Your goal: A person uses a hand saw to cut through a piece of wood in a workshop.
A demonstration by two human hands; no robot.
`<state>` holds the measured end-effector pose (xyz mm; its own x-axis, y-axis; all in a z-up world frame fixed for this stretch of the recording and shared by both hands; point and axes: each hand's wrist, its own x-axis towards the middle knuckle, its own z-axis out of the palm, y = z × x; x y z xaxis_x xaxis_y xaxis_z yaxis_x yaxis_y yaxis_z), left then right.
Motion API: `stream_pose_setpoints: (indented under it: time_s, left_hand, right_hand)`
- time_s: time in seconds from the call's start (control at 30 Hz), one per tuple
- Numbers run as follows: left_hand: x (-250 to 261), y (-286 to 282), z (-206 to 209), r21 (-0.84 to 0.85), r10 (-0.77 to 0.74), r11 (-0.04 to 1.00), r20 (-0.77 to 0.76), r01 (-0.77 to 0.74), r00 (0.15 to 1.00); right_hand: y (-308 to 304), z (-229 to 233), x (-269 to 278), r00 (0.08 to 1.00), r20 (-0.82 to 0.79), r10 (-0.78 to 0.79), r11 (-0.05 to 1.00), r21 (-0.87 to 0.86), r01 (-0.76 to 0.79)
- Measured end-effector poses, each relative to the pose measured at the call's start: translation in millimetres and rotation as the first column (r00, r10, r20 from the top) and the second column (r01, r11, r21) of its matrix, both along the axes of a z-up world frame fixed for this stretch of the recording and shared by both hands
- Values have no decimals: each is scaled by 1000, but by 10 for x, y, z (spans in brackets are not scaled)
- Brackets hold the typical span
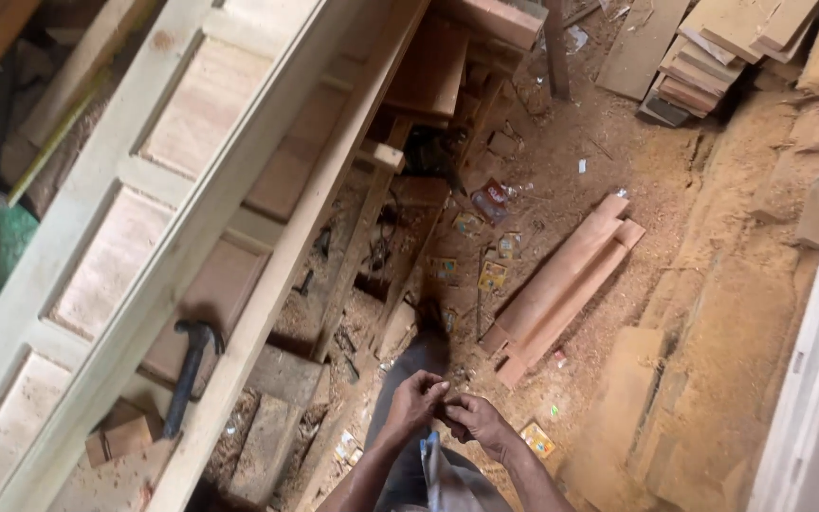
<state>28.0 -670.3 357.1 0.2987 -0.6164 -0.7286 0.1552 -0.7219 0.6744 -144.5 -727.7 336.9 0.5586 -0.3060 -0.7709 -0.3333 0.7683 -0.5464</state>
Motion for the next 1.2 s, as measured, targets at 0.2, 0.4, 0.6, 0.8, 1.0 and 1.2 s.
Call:
stream_pose_setpoints:
  time_s: [0.2,0.4,0.6,0.8,1.0,1.2]
  left_hand:
    - [716,-913,-698,-19,-98,994,335,110,937]
    - [1983,-2284,-437,-63,94,995,771,-72,630]
    - [2843,-2998,-680,83,9,980,888,-181,459]
    - [2785,-3140,-954,385,-258,919,754,-88,605]
    - [2776,-3254,-591,518,-339,855,589,-20,734]
    - [2816,-3453,-136,567,-364,823,481,33,798]
  right_hand:
    - [-1035,-72,191,923,-308,-231,973,-63,223]
    - [-2638,-46,337,839,-352,-414,903,-42,428]
    - [-4320,-125,599,835,-272,-478,876,-218,430]
    - [-5441,-582,1251,857,-120,-502,827,-358,434]
    - [-6385,-432,2399,893,-12,-450,788,-476,391]
    - [-7407,-749,3690,904,-23,-428,727,-603,329]
